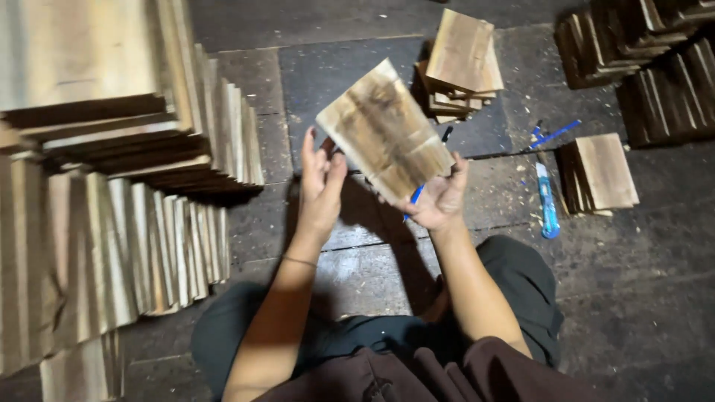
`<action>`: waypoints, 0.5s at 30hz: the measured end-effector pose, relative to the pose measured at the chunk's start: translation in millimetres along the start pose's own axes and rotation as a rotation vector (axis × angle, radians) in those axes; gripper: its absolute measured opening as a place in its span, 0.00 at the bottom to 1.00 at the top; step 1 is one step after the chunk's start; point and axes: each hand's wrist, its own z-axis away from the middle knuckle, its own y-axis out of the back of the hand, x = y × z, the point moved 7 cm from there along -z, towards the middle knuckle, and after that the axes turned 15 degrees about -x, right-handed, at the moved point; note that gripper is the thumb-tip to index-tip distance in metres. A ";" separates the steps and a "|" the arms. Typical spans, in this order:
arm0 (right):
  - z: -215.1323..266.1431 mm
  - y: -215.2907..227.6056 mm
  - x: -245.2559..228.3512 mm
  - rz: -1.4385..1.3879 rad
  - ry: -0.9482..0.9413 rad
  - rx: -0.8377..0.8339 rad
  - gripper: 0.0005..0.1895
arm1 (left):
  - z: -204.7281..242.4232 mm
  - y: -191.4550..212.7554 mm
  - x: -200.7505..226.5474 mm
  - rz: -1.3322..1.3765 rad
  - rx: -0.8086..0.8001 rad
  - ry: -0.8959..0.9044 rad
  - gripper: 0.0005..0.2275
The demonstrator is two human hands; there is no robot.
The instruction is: The person sits on the floor and uses a blue pen to draw lines on small rectangular wooden pieces. They repeatedly pick up a piece, mark it, and place it aside, continuing this process for multiple pieces.
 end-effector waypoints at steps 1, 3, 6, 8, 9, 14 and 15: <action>2.0 -14.7 8.7 -0.037 -0.043 -0.036 0.28 | -4.9 2.1 -5.1 0.058 0.004 0.006 0.33; 1.7 -15.3 19.7 -0.078 -0.094 -0.076 0.27 | -8.8 6.2 -2.3 0.112 0.017 0.012 0.32; 1.9 18.3 23.9 -0.045 -0.126 -0.005 0.25 | 1.7 15.4 9.5 0.301 0.101 -0.003 0.29; 13.8 37.1 7.6 0.424 -0.143 0.308 0.24 | 10.4 24.9 12.1 0.332 0.139 -0.051 0.25; 14.3 52.5 7.0 0.420 -0.148 0.312 0.24 | 15.9 28.7 4.8 0.331 0.142 -0.044 0.25; 25.8 39.8 10.1 0.739 -0.259 0.378 0.33 | 54.8 27.0 -15.1 -0.257 0.138 -0.069 0.10; 26.9 31.7 15.9 0.737 -0.263 0.385 0.33 | 60.9 27.4 -15.6 -0.253 0.137 -0.062 0.10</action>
